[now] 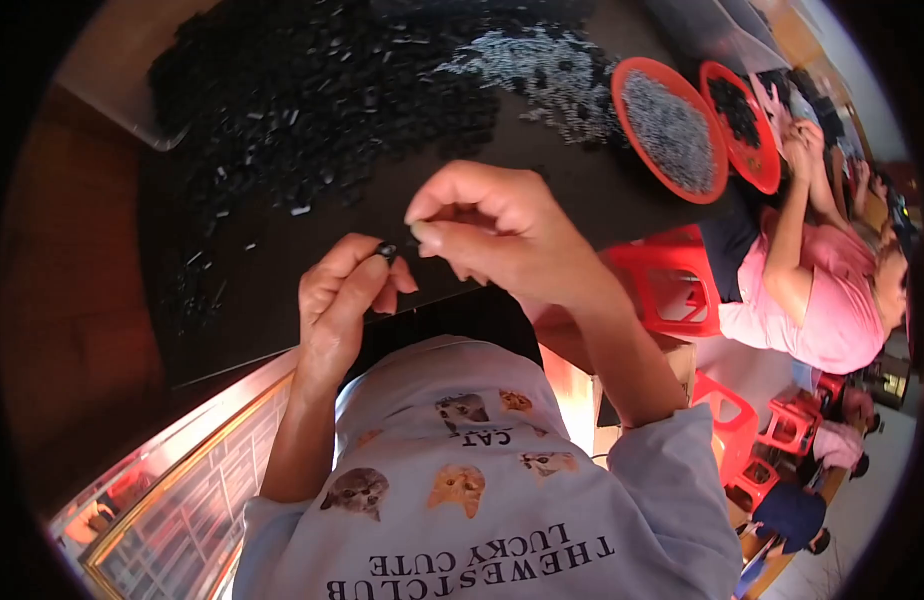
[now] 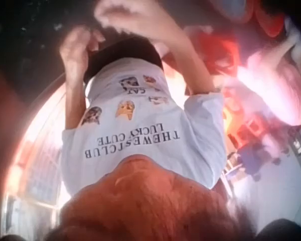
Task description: The person assembles plastic cord locks by picking up small springs and plastic pieces from the table and fitting them together by hand.
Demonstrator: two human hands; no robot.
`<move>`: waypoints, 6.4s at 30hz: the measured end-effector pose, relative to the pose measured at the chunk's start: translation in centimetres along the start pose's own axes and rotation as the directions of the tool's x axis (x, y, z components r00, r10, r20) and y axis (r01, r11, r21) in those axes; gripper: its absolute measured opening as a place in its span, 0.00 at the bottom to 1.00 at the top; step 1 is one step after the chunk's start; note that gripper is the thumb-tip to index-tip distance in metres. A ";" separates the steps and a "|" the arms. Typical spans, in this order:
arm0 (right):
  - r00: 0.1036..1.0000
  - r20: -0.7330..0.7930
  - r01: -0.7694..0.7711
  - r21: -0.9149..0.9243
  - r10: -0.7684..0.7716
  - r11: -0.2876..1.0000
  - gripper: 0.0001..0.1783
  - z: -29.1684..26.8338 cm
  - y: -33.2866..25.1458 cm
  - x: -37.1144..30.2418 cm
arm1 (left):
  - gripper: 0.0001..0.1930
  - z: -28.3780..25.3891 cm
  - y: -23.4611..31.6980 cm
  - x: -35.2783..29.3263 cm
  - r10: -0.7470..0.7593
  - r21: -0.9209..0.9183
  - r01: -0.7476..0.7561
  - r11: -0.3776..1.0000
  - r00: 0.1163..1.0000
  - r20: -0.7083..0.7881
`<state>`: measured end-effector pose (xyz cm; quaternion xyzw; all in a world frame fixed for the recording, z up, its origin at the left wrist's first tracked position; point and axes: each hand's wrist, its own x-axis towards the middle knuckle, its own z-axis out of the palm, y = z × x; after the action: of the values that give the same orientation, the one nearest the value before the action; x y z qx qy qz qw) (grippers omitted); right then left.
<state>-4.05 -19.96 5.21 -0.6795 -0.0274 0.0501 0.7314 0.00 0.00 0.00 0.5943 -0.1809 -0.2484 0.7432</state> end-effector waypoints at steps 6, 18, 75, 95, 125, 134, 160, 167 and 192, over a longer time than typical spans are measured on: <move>0.998 0.025 -0.051 -0.015 0.052 0.999 0.03 1.0 -0.3 1.6 | 0.09 -1.3 0.8 0.4 0.002 0.021 -0.003 1.000 0.999 0.049; 0.990 0.104 -0.069 -0.216 0.093 0.974 0.02 1.4 -1.1 2.4 | 0.14 -1.7 0.4 0.1 0.017 0.123 -0.032 0.992 0.993 0.120; 0.761 0.407 0.513 -0.855 -0.505 0.083 0.19 0.0 0.9 3.6 | 0.12 -1.3 0.5 0.2 0.058 -0.111 -0.070 0.991 0.993 -0.101; 0.827 -0.066 0.067 -0.974 -0.558 0.216 0.16 -12.0 -8.7 11.8 | 0.09 -1.1 -0.1 0.0 0.110 0.069 -0.105 0.992 0.991 -0.071; 0.962 0.220 0.237 -0.967 -0.162 0.092 0.06 -2.2 -0.1 8.1 | 0.08 -0.9 0.0 -0.1 0.142 0.177 -0.137 0.975 0.990 -0.016; 0.969 0.245 0.241 -0.966 0.028 0.097 0.13 -1.5 -1.2 4.0 | 0.08 -0.7 0.1 -0.2 0.166 0.186 -0.158 0.970 0.986 -0.029; 0.806 0.231 0.494 -0.770 -0.544 0.404 0.15 1.8 2.1 1.9 | 0.08 -0.6 -0.3 -0.1 0.102 -0.044 -0.102 0.994 0.995 -0.012; 0.804 0.220 0.492 -0.767 -0.553 0.411 0.18 3.1 2.7 1.4 | 0.09 -0.7 -0.3 -0.1 0.165 -0.010 -0.165 0.986 0.986 0.005; 0.857 0.161 0.462 -0.662 -0.490 0.591 0.24 3.2 2.9 0.7 | 0.04 -0.7 -0.3 -0.1 0.090 -0.153 -0.094 0.984 0.995 -0.035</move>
<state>-3.82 -16.54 2.51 -0.8668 -0.2100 -0.1734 0.4177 0.24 0.53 -0.43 0.5296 -0.1778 -0.2186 0.8001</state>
